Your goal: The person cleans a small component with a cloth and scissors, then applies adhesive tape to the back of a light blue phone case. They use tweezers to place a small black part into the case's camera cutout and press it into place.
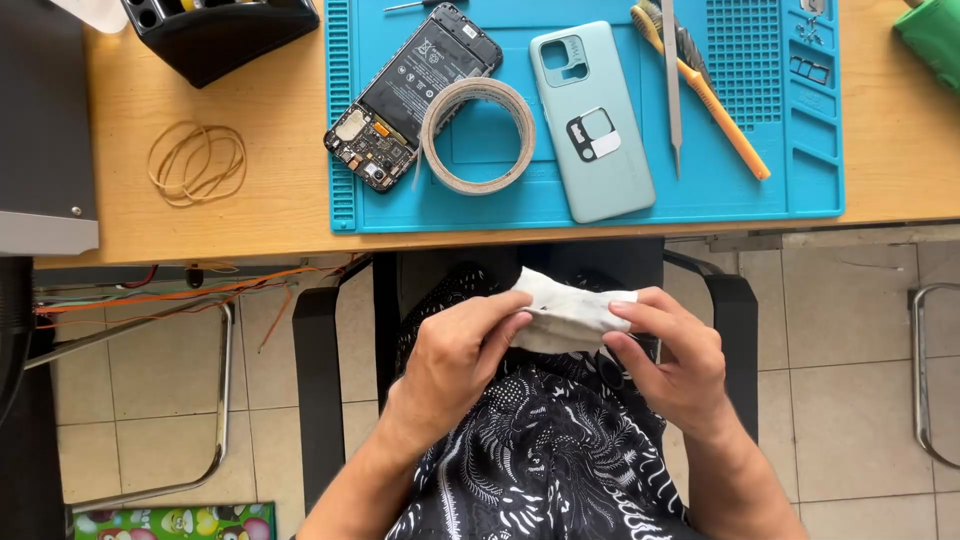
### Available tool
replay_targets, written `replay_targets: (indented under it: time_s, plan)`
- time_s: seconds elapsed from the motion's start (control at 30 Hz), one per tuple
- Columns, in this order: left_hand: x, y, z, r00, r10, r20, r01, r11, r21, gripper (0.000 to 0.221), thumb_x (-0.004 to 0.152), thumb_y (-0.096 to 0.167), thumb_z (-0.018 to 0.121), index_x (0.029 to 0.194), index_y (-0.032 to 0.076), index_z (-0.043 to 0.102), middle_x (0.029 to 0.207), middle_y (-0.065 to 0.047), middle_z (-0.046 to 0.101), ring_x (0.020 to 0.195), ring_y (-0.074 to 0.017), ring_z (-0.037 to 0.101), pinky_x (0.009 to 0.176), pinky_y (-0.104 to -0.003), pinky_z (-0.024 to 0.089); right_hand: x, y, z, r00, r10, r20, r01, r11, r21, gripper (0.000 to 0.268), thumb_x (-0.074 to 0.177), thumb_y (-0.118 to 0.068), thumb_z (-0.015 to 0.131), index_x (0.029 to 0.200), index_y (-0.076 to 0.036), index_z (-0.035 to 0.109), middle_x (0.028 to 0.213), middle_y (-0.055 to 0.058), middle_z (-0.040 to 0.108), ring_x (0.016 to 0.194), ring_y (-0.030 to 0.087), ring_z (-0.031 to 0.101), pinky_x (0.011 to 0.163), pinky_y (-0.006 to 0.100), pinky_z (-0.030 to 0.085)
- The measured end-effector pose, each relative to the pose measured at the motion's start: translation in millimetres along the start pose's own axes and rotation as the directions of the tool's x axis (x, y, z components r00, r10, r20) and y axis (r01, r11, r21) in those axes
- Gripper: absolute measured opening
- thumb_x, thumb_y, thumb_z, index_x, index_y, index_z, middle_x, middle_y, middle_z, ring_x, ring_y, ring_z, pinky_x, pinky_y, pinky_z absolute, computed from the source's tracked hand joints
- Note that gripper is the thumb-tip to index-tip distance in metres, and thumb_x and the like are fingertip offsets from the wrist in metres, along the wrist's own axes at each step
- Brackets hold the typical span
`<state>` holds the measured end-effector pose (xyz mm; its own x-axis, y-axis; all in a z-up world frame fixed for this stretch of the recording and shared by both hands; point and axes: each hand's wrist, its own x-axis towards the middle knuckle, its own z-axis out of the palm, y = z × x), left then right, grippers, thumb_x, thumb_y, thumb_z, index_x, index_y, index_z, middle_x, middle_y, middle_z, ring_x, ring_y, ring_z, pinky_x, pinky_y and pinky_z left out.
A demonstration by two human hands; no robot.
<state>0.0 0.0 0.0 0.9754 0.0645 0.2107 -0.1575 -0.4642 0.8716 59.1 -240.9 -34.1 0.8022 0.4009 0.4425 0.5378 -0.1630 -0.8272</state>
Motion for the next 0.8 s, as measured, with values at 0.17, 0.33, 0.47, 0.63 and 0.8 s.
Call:
replay_targets:
  time_s: [0.17, 0.33, 0.47, 0.63, 0.8]
  plan:
    - [8.0, 10.3, -11.7, 0.988, 0.156, 0.008, -0.157, 0.987, 0.040, 0.005, 0.097, 0.013, 0.069, 0.095, 0.008, 0.069, 0.097, -0.009, 0.066, 0.087, -0.0303, 0.068, 0.077, -0.040, 0.061, -9.8, 16.2, -1.5, 1.000, 0.017, -0.003, -0.017, 0.989, 0.144, 0.032, 0.083, 0.007, 0.074, 0.115, 0.011, 0.070, 0.076, 0.017, 0.074, 0.067, 0.022, 0.067, 0.074, 0.039, 0.062]
    - [13.2, 19.0, -11.6, 0.997, 0.057, 0.058, -0.034, 0.939, -0.342, 0.011, 0.100, 0.015, 0.065, 0.091, 0.010, 0.070, 0.087, -0.004, 0.072, 0.075, -0.0236, 0.069, 0.070, -0.036, 0.059, 1.8, 10.0, 9.9, 0.996, 0.090, -0.027, -0.081, 0.970, 0.231, 0.038, 0.088, -0.003, 0.073, 0.123, 0.012, 0.066, 0.096, 0.022, 0.074, 0.090, 0.023, 0.069, 0.084, 0.046, 0.060]
    - [8.7, 11.7, -4.0, 0.998, 0.020, 0.059, 0.004, 0.922, -0.386, 0.006, 0.096, 0.010, 0.068, 0.096, 0.009, 0.074, 0.070, -0.003, 0.073, 0.066, -0.0170, 0.067, 0.065, -0.030, 0.057, 6.4, 2.6, 13.6, 0.991, -0.005, -0.132, 0.028, 0.984, 0.174, 0.059, 0.098, -0.038, 0.063, 0.134, 0.008, 0.055, 0.125, 0.023, 0.054, 0.118, 0.029, 0.055, 0.103, 0.044, 0.051]
    - [5.7, 17.7, 6.6, 1.000, -0.012, -0.005, 0.009, 0.920, -0.391, 0.007, 0.093, 0.005, 0.071, 0.099, 0.007, 0.075, 0.075, -0.006, 0.077, 0.074, -0.0188, 0.077, 0.071, -0.032, 0.060, -1.6, -2.3, 36.7, 0.986, -0.002, -0.168, 0.040, 0.973, 0.225, 0.052, 0.093, -0.034, 0.071, 0.121, 0.010, 0.062, 0.107, 0.022, 0.059, 0.103, 0.029, 0.060, 0.088, 0.038, 0.054]
    - [0.4, 28.1, 13.9, 0.998, -0.067, 0.004, 0.062, 0.895, -0.442, 0.010, 0.092, 0.005, 0.073, 0.101, 0.008, 0.074, 0.076, -0.004, 0.077, 0.076, -0.0172, 0.077, 0.076, -0.033, 0.061, -11.1, 1.7, 51.0, 0.982, 0.183, -0.040, -0.134, 0.838, 0.529, 0.030, 0.090, -0.006, 0.074, 0.110, 0.015, 0.064, 0.097, 0.027, 0.068, 0.089, 0.027, 0.068, 0.077, 0.037, 0.059]
